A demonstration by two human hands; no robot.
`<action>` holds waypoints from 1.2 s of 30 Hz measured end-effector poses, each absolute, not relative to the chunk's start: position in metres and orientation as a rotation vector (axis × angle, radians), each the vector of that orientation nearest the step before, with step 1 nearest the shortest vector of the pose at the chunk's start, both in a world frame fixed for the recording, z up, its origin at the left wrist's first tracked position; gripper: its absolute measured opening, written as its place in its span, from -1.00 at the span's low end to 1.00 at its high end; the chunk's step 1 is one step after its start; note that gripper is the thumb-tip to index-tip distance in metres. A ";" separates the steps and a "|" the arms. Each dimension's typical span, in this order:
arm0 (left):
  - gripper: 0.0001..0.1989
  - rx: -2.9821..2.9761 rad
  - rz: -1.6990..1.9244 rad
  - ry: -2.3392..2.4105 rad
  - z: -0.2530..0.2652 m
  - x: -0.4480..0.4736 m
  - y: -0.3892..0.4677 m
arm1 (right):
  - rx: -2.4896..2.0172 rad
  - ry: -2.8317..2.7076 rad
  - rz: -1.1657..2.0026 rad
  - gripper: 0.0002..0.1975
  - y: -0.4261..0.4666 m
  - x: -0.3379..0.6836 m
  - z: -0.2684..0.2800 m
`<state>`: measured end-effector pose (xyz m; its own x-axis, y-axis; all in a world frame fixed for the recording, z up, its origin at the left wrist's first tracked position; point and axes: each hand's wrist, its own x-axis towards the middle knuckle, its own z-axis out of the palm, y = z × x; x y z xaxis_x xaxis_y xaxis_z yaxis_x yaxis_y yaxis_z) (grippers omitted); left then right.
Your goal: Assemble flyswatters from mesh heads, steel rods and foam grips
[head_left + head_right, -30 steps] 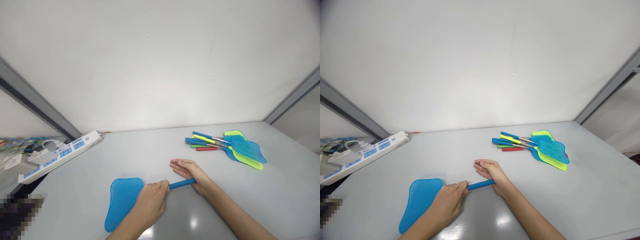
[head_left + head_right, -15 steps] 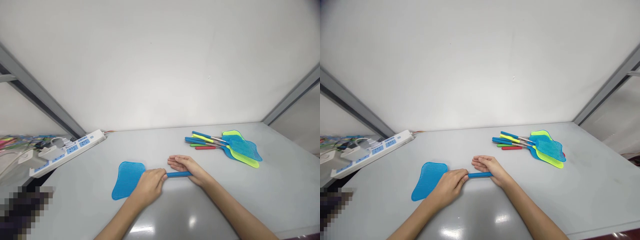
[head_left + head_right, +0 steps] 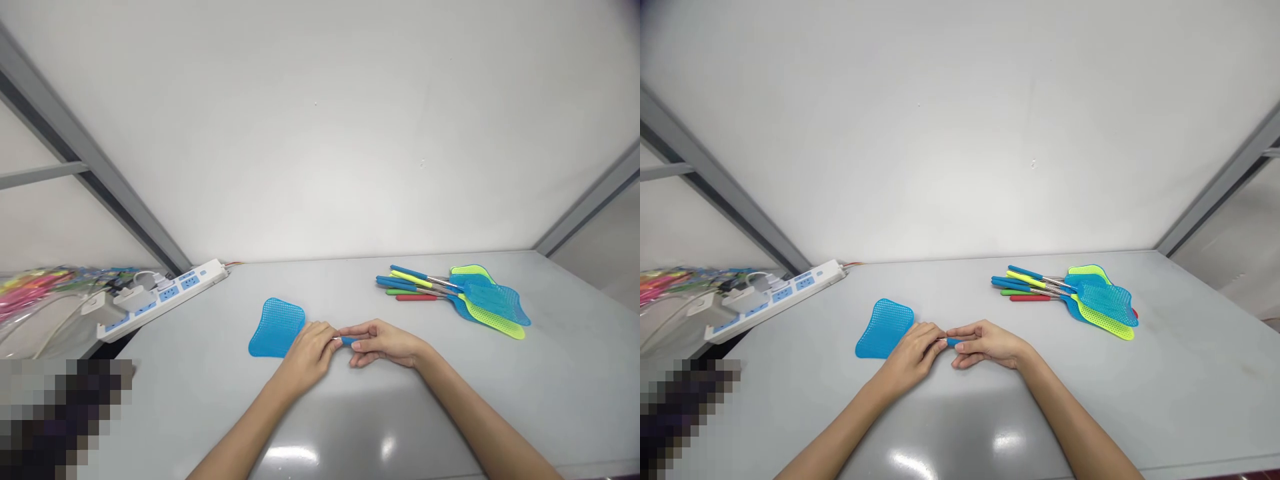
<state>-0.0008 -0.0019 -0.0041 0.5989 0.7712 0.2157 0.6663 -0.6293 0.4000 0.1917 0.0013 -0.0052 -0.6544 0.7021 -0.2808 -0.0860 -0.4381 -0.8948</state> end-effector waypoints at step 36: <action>-0.56 1.745 1.248 2.214 -0.011 -0.039 0.028 | -1.007 -1.276 2.042 -0.62 0.001 0.199 -0.011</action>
